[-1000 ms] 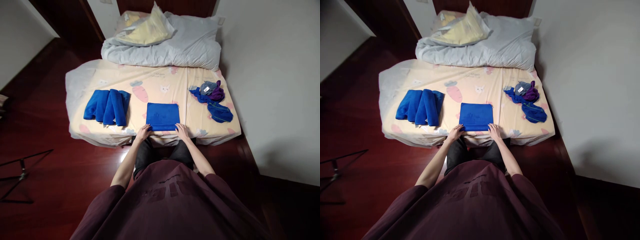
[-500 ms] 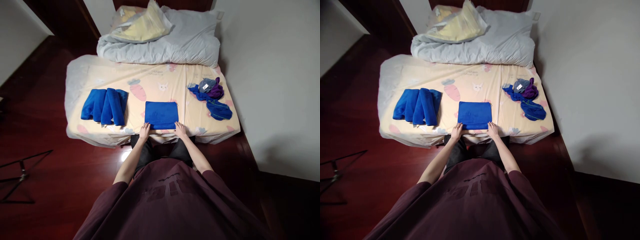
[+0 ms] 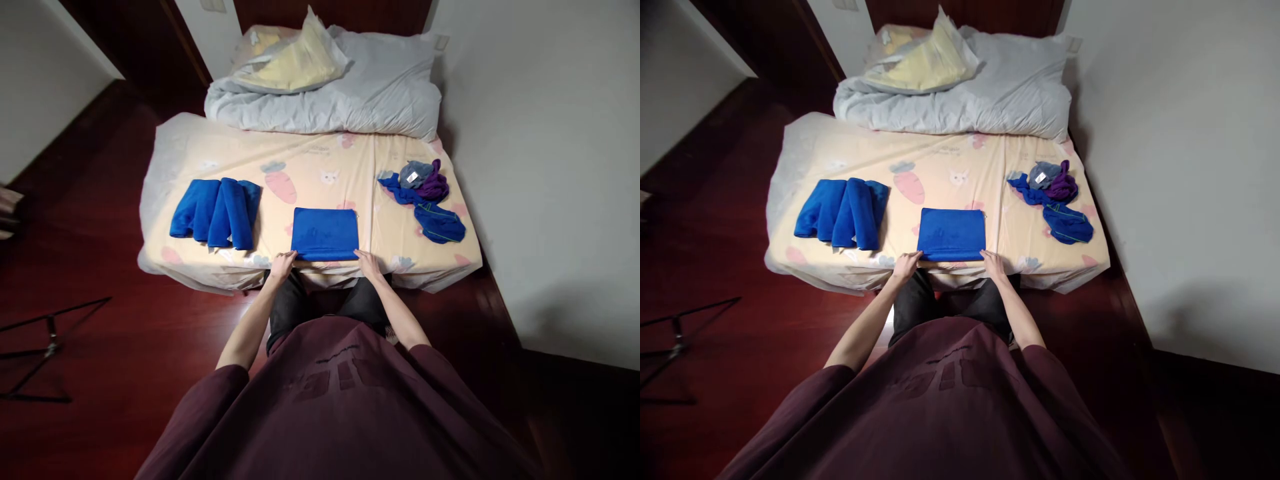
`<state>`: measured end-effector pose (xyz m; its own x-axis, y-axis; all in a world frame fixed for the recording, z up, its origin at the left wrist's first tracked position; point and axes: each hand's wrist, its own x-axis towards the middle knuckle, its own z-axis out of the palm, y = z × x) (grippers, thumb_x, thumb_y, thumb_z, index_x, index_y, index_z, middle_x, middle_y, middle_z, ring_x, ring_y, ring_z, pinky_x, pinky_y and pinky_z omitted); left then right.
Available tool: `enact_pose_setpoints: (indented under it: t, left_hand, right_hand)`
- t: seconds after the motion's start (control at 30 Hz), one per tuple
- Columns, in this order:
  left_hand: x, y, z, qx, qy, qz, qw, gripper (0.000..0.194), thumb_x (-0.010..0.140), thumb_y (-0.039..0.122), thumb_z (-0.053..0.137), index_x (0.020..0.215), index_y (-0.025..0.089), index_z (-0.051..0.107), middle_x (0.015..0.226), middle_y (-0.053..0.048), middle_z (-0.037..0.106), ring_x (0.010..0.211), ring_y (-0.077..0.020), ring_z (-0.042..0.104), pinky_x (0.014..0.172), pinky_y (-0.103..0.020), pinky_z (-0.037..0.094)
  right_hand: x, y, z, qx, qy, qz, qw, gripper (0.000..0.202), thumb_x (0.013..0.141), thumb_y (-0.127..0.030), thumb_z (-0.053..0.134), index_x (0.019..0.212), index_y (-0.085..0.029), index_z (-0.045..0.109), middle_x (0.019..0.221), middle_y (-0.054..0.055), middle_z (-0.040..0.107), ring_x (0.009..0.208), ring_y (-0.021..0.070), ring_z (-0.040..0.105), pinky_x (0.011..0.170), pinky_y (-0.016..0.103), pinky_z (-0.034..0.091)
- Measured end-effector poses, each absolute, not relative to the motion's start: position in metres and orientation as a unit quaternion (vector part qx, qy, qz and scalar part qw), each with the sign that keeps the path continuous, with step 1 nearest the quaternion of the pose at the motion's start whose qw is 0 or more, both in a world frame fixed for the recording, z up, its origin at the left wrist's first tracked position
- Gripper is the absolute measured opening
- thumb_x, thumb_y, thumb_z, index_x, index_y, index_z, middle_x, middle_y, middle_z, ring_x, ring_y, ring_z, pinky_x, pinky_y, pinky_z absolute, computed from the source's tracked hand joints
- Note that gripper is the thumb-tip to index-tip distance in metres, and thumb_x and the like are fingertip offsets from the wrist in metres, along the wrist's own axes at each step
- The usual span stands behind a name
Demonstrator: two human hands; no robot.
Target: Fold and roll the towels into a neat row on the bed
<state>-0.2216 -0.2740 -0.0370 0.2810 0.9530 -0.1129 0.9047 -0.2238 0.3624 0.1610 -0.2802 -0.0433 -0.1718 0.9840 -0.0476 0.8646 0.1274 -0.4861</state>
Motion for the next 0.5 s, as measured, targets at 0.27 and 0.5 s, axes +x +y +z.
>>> enact_pose_setpoints:
  t: [0.27,0.5]
  left_hand:
    - [-0.236,-0.297,-0.044,0.707,0.624,0.187,0.274,0.042,0.089,0.012,0.052,0.123,0.021,0.075,0.123,-0.009,0.078,0.112,-0.0273,0.074,0.105,-0.037,0.056]
    - [-0.23,-0.289,-0.053,0.611,0.61,0.35,0.365,0.027,0.089,0.029,0.059,0.11,0.016,0.071,0.116,-0.012,0.077,0.109,-0.026,0.073,0.104,-0.042,0.058]
  right_hand:
    - [0.169,-0.307,-0.054,-0.616,-0.697,0.254,0.264,0.053,0.087,0.001,0.049,0.128,-0.019,0.077,0.137,0.006,0.073,0.13,0.0198,0.068,0.121,0.035,0.048]
    - [0.162,-0.298,-0.057,-0.625,-0.623,0.3,0.362,0.044,0.086,-0.009,0.054,0.12,-0.02,0.079,0.129,0.006,0.077,0.125,0.0211,0.071,0.118,0.037,0.05]
